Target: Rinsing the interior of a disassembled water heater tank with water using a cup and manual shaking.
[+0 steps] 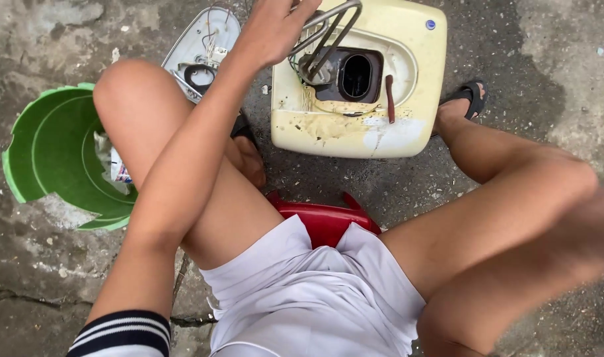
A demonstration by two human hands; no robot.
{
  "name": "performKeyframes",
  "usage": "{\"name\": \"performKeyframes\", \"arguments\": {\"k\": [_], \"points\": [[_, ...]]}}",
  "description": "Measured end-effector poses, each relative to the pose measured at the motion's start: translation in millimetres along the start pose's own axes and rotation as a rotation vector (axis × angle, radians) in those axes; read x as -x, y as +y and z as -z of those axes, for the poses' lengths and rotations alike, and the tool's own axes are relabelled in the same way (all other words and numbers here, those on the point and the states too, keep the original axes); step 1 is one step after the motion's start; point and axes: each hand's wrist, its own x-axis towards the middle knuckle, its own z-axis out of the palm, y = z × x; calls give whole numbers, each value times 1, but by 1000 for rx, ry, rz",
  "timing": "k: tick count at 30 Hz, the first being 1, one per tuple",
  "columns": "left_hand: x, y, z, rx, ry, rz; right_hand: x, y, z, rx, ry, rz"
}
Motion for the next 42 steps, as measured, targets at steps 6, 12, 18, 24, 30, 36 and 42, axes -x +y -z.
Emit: {"name": "performKeyframes", "arguments": {"k": [6,12,18,24,30,36,42], "points": [[-2,12,-7,-362,24,-151,53,97,-99,243,-228,-209],[1,22,-9,-309,-12,47,84,143,-138,759,-345,-180],[3,13,-21,-312,63,-91,75,155,-141,705,-317,-124],[2,13,-12,-283,55,-90,69,124,-132,475,-266,-167],[0,11,4,-126,179,-90,77,116,-127,204,-195,-307],[-2,4,12,92,350,-4,80,121,-126,141,-226,-406],[-6,-6,10,178,415,173,81,122,-125,165,-235,-406]]}}
